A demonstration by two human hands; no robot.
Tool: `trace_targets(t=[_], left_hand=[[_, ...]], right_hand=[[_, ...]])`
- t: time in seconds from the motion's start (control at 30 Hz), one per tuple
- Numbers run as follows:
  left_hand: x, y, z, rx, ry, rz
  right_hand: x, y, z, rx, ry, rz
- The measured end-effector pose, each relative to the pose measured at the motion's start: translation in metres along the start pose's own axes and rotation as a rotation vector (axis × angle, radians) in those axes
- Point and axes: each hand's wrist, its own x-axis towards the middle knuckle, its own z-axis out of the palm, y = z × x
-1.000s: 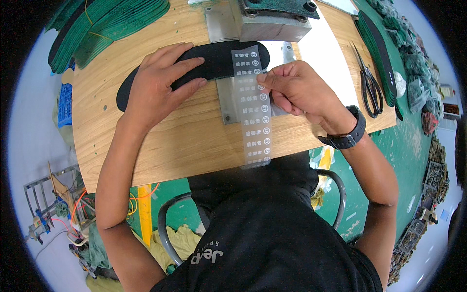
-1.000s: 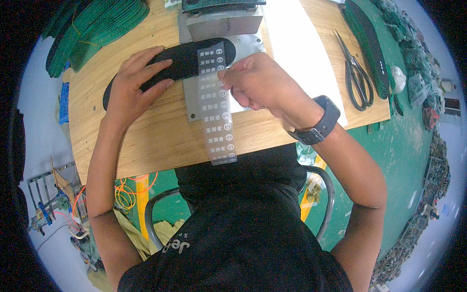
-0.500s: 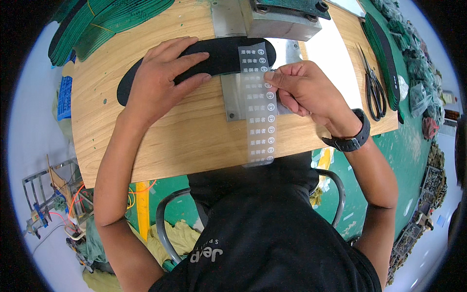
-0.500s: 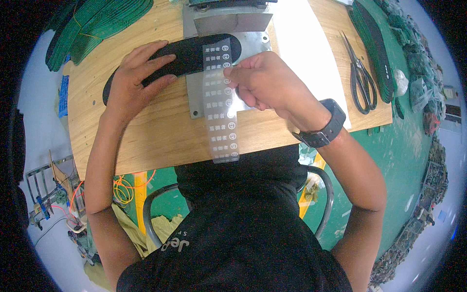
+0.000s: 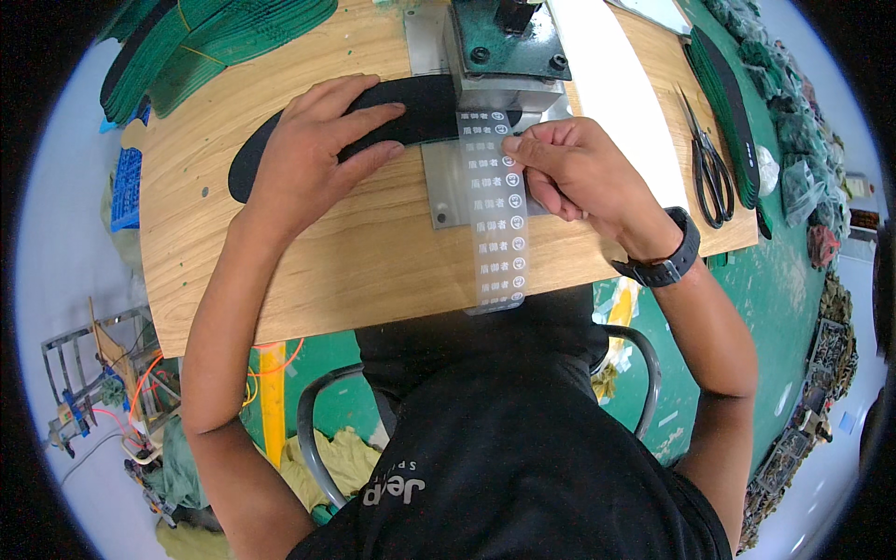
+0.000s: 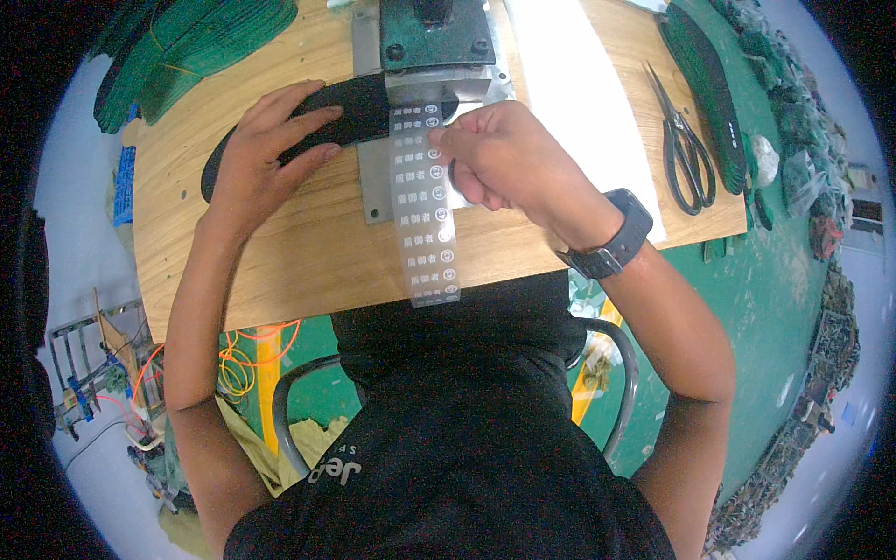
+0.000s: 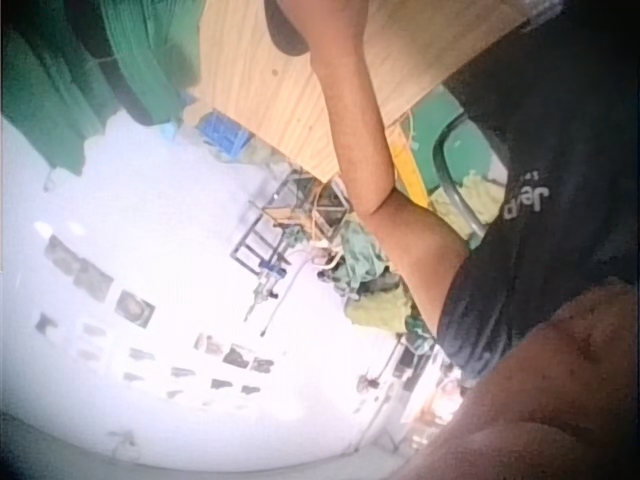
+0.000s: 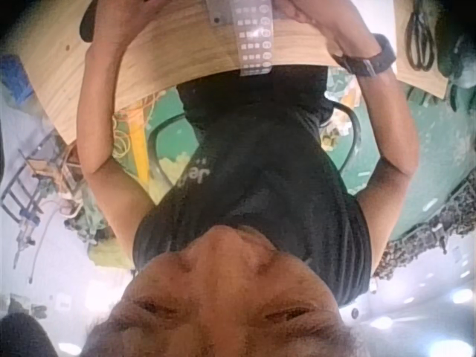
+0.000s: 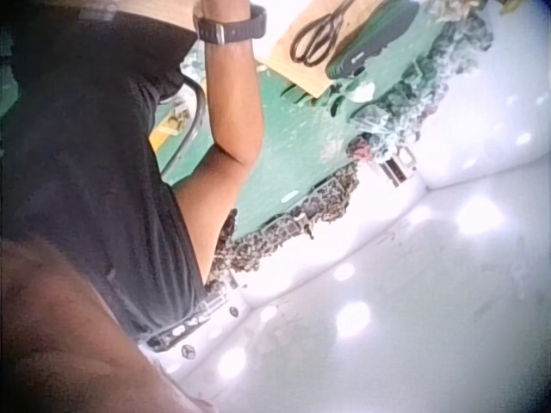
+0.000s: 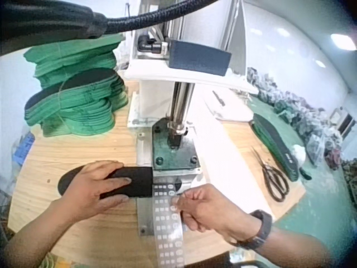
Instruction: The person uses shears to cut labels from a sheet and attaches them to shoe insoles at a workbench.
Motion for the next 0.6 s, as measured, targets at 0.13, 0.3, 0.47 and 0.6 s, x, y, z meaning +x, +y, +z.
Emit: trace_targets(t=[0.13,0.3,0.47,0.6], left_hand=[[0.0,-0.004,0.001,-0.018,-0.011,0.033],[0.0,-0.002,-0.001,-0.015,-0.035,0.027],[0.0,0.0,-0.002,-0.017,-0.048,0.008],[0.001,0.0,0.0,-0.077,-0.025,-0.025]], right_hand=[[-0.002,-0.002,0.001,0.018,0.004,-0.017],[-0.01,-0.007,0.01,0.013,0.042,-0.021],[-0.029,-0.004,-0.003,-0.048,0.028,-0.148],[-0.038,-0.009,-0.059,-0.158,0.172,-0.201]])
